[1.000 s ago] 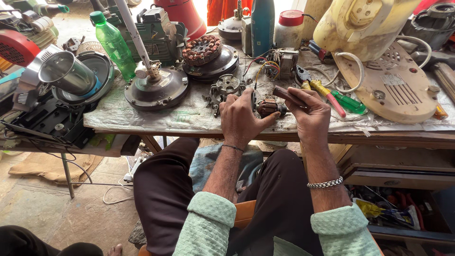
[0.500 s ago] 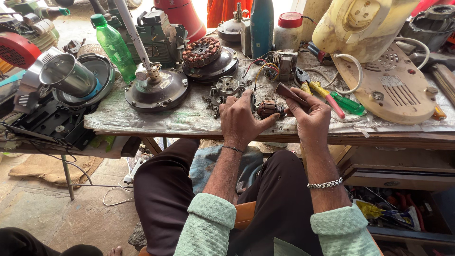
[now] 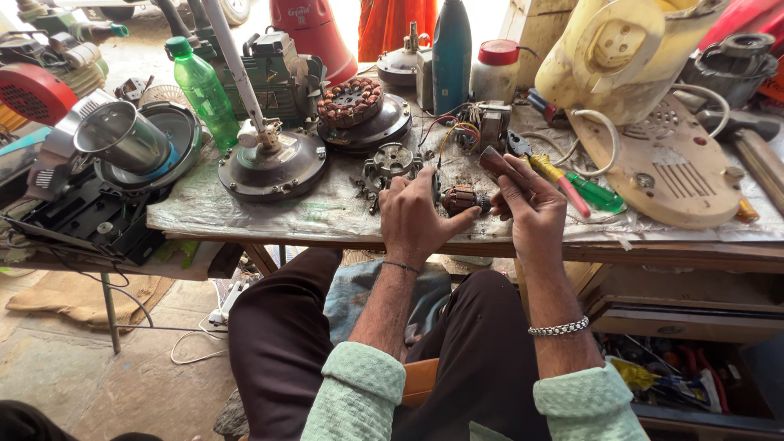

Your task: The person disassembles a small electrical motor on a workbench, removes the rotor, and uses a screwdriver to scrape and clean the commutator. They repeatedly rotate and scrape the commutator surface, then reassemble the motor components.

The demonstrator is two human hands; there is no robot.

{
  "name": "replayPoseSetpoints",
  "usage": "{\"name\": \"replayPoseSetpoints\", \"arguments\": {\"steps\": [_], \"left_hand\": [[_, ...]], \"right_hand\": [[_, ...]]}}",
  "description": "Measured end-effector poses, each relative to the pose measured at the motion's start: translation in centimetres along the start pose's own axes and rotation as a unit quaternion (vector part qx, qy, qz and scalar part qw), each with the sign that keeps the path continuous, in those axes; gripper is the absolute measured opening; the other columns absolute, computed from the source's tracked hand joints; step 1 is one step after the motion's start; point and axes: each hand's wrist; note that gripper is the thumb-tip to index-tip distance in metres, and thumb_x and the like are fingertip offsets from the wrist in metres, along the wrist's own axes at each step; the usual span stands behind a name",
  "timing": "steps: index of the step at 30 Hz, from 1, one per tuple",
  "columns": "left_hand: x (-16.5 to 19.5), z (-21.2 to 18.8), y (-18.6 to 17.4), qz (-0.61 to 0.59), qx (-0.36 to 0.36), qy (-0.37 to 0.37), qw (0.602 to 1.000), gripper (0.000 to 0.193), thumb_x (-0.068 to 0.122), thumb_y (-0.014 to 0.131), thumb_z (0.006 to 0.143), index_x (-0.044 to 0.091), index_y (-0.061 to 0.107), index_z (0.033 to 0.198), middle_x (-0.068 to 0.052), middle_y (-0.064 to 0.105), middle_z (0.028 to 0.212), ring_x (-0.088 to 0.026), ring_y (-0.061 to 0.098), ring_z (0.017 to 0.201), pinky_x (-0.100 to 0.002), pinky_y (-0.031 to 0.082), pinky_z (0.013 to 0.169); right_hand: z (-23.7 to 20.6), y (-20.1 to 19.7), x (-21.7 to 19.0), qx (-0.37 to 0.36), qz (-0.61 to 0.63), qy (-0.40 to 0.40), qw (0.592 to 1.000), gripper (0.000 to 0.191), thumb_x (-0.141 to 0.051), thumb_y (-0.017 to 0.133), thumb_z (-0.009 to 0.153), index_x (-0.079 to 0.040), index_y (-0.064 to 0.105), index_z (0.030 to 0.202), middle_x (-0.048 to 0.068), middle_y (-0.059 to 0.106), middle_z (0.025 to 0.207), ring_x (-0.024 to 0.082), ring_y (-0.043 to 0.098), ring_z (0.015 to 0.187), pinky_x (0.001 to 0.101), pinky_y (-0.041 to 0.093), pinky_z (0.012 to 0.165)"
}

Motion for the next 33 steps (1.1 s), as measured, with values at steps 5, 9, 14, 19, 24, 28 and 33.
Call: {"name": "replayPoseSetpoints", "arguments": {"steps": [5, 9, 14, 19, 24, 28, 33], "left_hand": [[0.0, 0.0, -0.1, -0.003, 0.007, 0.004, 1.0, 0.098, 0.07, 0.088, 0.056, 0.001, 0.068, 0.122, -0.01, 0.072, 0.089, -0.027, 0.063, 0.092, -0.047, 0.047, 0.088], [0.1, 0.1, -0.1, -0.006, 0.006, 0.003, 1.0, 0.097, 0.069, 0.088, 0.057, 0.002, 0.068, 0.123, -0.009, 0.072, 0.089, -0.026, 0.063, 0.091, -0.047, 0.047, 0.089], [0.1, 0.1, -0.1, -0.004, 0.005, 0.003, 1.0, 0.096, 0.069, 0.089, 0.057, 0.003, 0.068, 0.122, -0.009, 0.072, 0.089, -0.027, 0.063, 0.092, -0.047, 0.048, 0.089], [0.0, 0.0, 0.0, -0.001, 0.015, 0.012, 1.0, 0.095, 0.07, 0.088, 0.058, 0.003, 0.068, 0.122, -0.009, 0.072, 0.089, -0.027, 0.063, 0.092, -0.047, 0.048, 0.089], [0.0, -0.1, 0.1, 0.001, -0.001, 0.004, 1.0, 0.096, 0.07, 0.088, 0.057, 0.002, 0.068, 0.121, -0.009, 0.071, 0.086, -0.027, 0.063, 0.089, -0.047, 0.048, 0.087], [0.0, 0.0, 0.1, -0.008, 0.008, 0.01, 1.0, 0.094, 0.069, 0.088, 0.058, 0.003, 0.068, 0.121, -0.008, 0.071, 0.087, -0.026, 0.062, 0.089, -0.046, 0.049, 0.087], [0.0, 0.1, 0.1, 0.002, 0.005, 0.01, 1.0, 0.094, 0.069, 0.089, 0.058, 0.003, 0.068, 0.12, -0.009, 0.071, 0.086, -0.027, 0.062, 0.089, -0.047, 0.049, 0.086]], "right_hand": [[0.3, -0.4, 0.4, -0.007, -0.057, -0.047, 0.997, 0.04, 0.0, 0.069, 0.098, 0.003, 0.063, 0.137, 0.007, 0.073, 0.121, 0.006, 0.068, 0.098, 0.0224, 0.057, 0.083], [0.3, -0.5, 0.6, -0.007, -0.066, -0.045, 0.997, 0.035, -0.002, 0.069, 0.103, 0.006, 0.067, 0.137, 0.008, 0.072, 0.119, 0.008, 0.066, 0.096, 0.0237, 0.056, 0.085], [0.4, -0.5, 0.5, 0.014, -0.044, -0.001, 0.999, 0.038, -0.002, 0.066, 0.1, 0.006, 0.064, 0.137, 0.008, 0.073, 0.112, 0.009, 0.067, 0.087, 0.024, 0.056, 0.08], [0.4, -0.9, -0.1, -0.008, -0.031, 0.018, 0.999, 0.033, -0.003, 0.061, 0.103, 0.006, 0.063, 0.135, 0.008, 0.071, 0.118, 0.01, 0.067, 0.094, 0.0256, 0.056, 0.088], [0.6, -1.4, -0.7, -0.019, 0.108, 0.057, 0.992, 0.03, 0.004, 0.056, 0.098, 0.003, 0.05, 0.127, 0.014, 0.067, 0.111, 0.022, 0.071, 0.099, 0.0355, 0.059, 0.096], [1.0, -1.7, -0.9, -0.016, 0.145, 0.082, 0.986, 0.043, 0.005, 0.049, 0.09, -0.001, 0.048, 0.132, 0.013, 0.064, 0.107, 0.023, 0.07, 0.092, 0.0373, 0.059, 0.09], [1.5, -2.3, -0.5, -0.012, 0.164, 0.1, 0.981, 0.026, -0.013, 0.059, 0.103, -0.002, 0.056, 0.127, 0.009, 0.064, 0.101, 0.019, 0.067, 0.09, 0.0366, 0.057, 0.088]]}}
Point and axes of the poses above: each hand's wrist, its own z-axis towards the middle knuckle, its own y-axis out of the palm, x = y × z
